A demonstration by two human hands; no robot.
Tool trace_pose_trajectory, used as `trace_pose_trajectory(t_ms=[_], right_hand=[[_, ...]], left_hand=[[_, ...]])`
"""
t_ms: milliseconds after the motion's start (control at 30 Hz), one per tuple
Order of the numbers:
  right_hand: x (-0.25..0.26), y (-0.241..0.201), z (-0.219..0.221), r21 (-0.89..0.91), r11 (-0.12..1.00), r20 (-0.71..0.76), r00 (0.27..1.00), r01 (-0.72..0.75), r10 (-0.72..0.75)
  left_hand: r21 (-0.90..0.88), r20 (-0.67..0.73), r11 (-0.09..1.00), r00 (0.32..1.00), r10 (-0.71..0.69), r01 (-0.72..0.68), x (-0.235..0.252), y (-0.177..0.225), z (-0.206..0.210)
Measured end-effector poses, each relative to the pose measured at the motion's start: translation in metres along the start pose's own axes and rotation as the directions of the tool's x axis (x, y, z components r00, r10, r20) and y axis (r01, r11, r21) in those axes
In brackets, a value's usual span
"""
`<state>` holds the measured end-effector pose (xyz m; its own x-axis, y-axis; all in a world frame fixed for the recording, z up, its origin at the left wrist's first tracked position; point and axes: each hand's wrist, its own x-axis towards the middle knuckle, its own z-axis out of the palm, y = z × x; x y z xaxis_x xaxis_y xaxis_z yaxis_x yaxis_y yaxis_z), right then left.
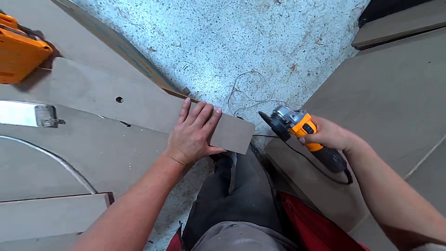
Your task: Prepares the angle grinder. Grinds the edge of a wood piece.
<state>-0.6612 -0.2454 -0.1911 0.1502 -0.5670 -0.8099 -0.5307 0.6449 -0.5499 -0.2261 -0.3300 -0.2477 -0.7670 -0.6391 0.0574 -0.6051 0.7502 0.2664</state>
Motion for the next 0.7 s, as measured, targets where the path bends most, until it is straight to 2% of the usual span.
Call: trace_pose_trajectory(t_ms=[100, 200, 367, 500, 600, 700], right_hand=[[-0.027, 0.028, 0.040, 0.175, 0.984, -0.168, 0.986, 0.023, 0.007], [-0.036, 0.053, 0.085, 0.371, 0.923, -0.294, 0.956, 0.101, 0.013], [-0.047, 0.079, 0.131, 0.628, 0.758, -0.309, 0.950, 0.174, 0.038], [-0.048, 0.079, 0.156, 0.665, 0.716, -0.361, 0.931, 0.213, 0.058], [-0.049, 0.058, 0.174, 0.648, 0.718, -0.437, 0.896, 0.253, 0.079], [-0.054, 0.042, 0.182, 0.683, 0.687, -0.454, 0.880, 0.246, 0.136]], left_hand=[[0.006, -0.033, 0.999, 0.999, -0.036, 0.036, 0.001, 0.010, -0.003], [0.041, -0.022, 0.997, 0.998, -0.062, 0.063, 0.000, 0.010, -0.008], [0.089, -0.008, 0.996, 1.000, -0.021, 0.022, 0.004, 0.013, -0.006], [0.080, -0.031, 0.997, 0.999, -0.018, 0.021, 0.006, 0.017, 0.000], [0.039, -0.048, 0.999, 0.999, 0.001, 0.001, 0.006, 0.016, 0.001], [0.017, 0.014, 1.000, 1.000, 0.010, -0.010, 0.012, 0.022, 0.005]])
